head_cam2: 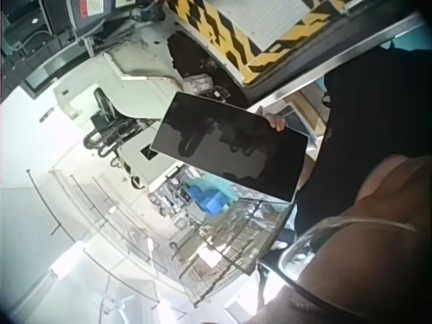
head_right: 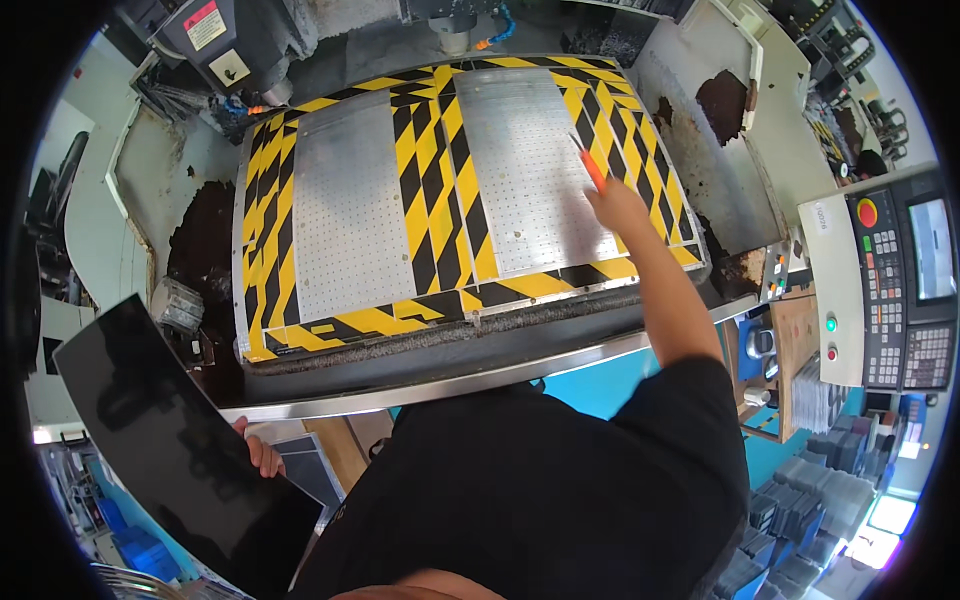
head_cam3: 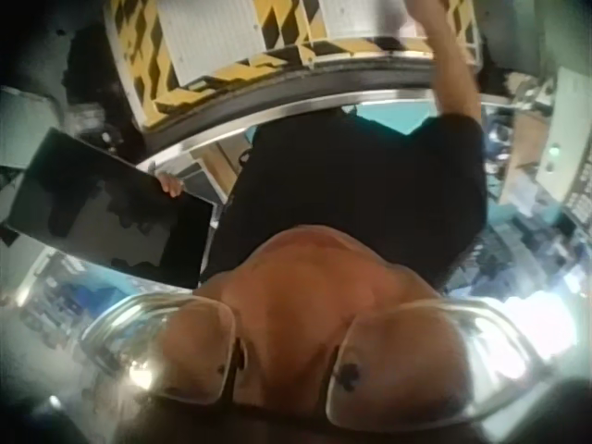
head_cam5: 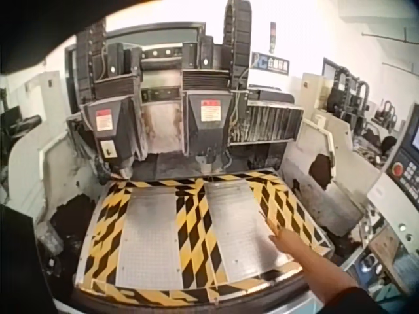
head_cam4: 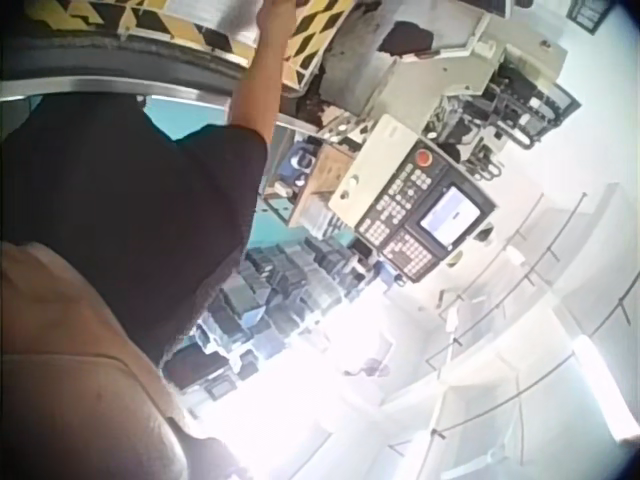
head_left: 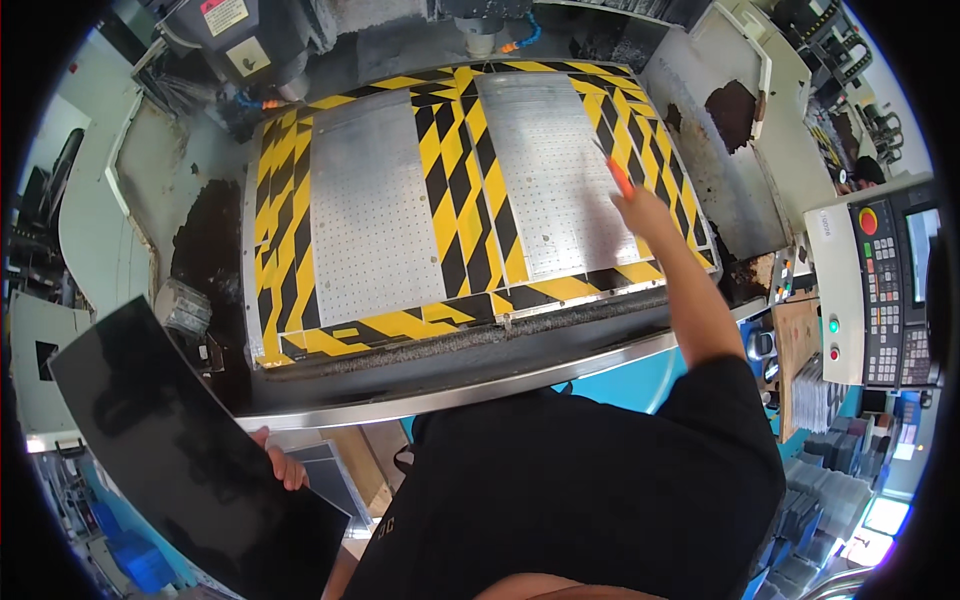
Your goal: Operate factory machinery by cleaning the workspace with an air gun, adjusting controls on a CNC-style panel, and loading rectangular sheets onto the processing bed.
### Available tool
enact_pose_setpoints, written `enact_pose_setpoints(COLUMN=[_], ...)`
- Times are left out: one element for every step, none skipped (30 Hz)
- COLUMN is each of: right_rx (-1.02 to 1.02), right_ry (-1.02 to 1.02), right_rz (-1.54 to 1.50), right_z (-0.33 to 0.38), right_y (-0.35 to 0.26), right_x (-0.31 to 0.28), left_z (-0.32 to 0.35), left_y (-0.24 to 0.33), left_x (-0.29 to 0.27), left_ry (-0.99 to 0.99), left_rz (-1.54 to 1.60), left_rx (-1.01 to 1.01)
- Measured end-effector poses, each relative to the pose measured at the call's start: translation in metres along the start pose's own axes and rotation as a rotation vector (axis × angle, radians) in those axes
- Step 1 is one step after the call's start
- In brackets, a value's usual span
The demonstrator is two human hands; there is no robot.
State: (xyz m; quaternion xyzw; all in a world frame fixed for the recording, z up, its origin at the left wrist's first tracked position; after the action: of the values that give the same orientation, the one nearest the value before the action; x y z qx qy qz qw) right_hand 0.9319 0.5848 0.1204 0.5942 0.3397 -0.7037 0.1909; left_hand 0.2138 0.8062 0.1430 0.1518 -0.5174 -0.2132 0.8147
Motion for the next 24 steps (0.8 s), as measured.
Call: enact_pose_setpoints(right_rx=[0.010,-0.031,-0.064,0.007,-0.058,-0.067,-0.254,-0.299,-0.376,-0.459,-0.366,-0.275,-0.182,-0.383,-0.585,-0.636,-0.593,-0.481,-0.350,-0.341,-0.414,-0.523,-0.520,-0.443], right_ry=[-0.046,0.005,0.017,-0.064,-0.087,-0.106,-0.133,-0.174,-0.205,-0.239,-0.198,-0.161,-0.143,-0.159,-0.169,-0.271,-0.336,-0.223,-0.146,-0.141,-0.145,-0.154,-0.154,-0.144], right_rz=[0.016,0.096,0.118,0.137,0.079,0.097,0.084,0.062,-0.008,-0.077,-0.178,-0.281,-0.241,-0.214,-0.186,-0.132,-0.110,-0.209,-0.326,-0.327,-0.255,-0.183,-0.179,-0.218], right_z=[0.032,0.062,0.088,0.110,0.128,0.151,0.159,0.167,0.162,0.150,0.126,0.097,0.080,0.079,0.078,0.074,0.057,0.022,-0.003,-0.011,-0.018,-0.021,-0.033,-0.047], right_y=[0.010,0.020,0.018,-0.005,-0.036,-0.065,-0.085,-0.113,-0.134,-0.151,-0.150,-0.150,-0.176,-0.205,-0.237,-0.265,-0.288,-0.289,-0.294,-0.301,-0.312,-0.331,-0.333,-0.334], right_x=[0.001,0.010,0.015,0.013,0.008,0.003,0.016,0.014,0.013,0.012,0.021,0.030,0.018,0.020,0.022,0.028,0.034,0.056,0.056,0.062,0.072,0.075,0.080,0.080], left_z=[-0.006,-0.012,-0.012,-0.015,-0.017,-0.035,-0.042,-0.050,-0.056,-0.062,-0.068,-0.069,-0.067,-0.067,-0.069,-0.071,-0.078,-0.077,-0.077,-0.079,-0.083,-0.093,-0.099,-0.102], left_y=[0.008,0.014,0.016,0.016,0.018,0.031,0.036,0.042,0.048,0.051,0.056,0.060,0.061,0.059,0.056,0.055,0.059,0.056,0.054,0.058,0.071,0.057,0.063,0.072], left_x=[-0.001,-0.003,-0.021,-0.028,-0.035,-0.062,-0.048,-0.061,-0.048,-0.032,-0.028,-0.023,-0.024,-0.034,-0.050,-0.065,-0.071,-0.065,-0.057,-0.042,-0.007,-0.024,-0.012,-0.001], left_ry=[-0.013,-0.022,-0.135,-0.123,-0.107,-0.186,-0.227,-0.191,-0.181,-0.168,-0.161,-0.129,-0.095,-0.087,-0.213,-0.341,-0.442,-0.443,-0.247,-0.051,0.312,0.769,0.801,0.834], left_rz=[-0.001,0.000,-0.047,-0.042,-0.037,-0.044,-0.057,0.005,0.010,0.017,0.015,0.040,0.069,0.069,-0.022,-0.114,-0.090,-0.093,-0.033,0.024,0.011,0.055,0.018,-0.021], left_rx=[-0.047,-0.090,-0.107,-0.122,-0.131,-0.241,-0.265,-0.244,-0.204,-0.158,-0.147,-0.118,-0.087,-0.074,-0.041,-0.013,-0.134,-0.139,0.003,0.144,0.094,0.283,0.272,0.264])
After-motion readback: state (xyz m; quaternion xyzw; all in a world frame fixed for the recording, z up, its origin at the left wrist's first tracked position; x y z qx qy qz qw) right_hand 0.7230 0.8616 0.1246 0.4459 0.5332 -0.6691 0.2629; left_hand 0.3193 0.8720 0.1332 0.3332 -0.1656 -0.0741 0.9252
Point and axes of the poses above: each hand's wrist, its own z-axis away from the middle knuckle, its own x-axis out of the palm, y = z × x, the point moved 2 cm from there along -z, towards the middle knuckle, and after that the axes turned 11 degrees about -x, right-handed, at the moved point
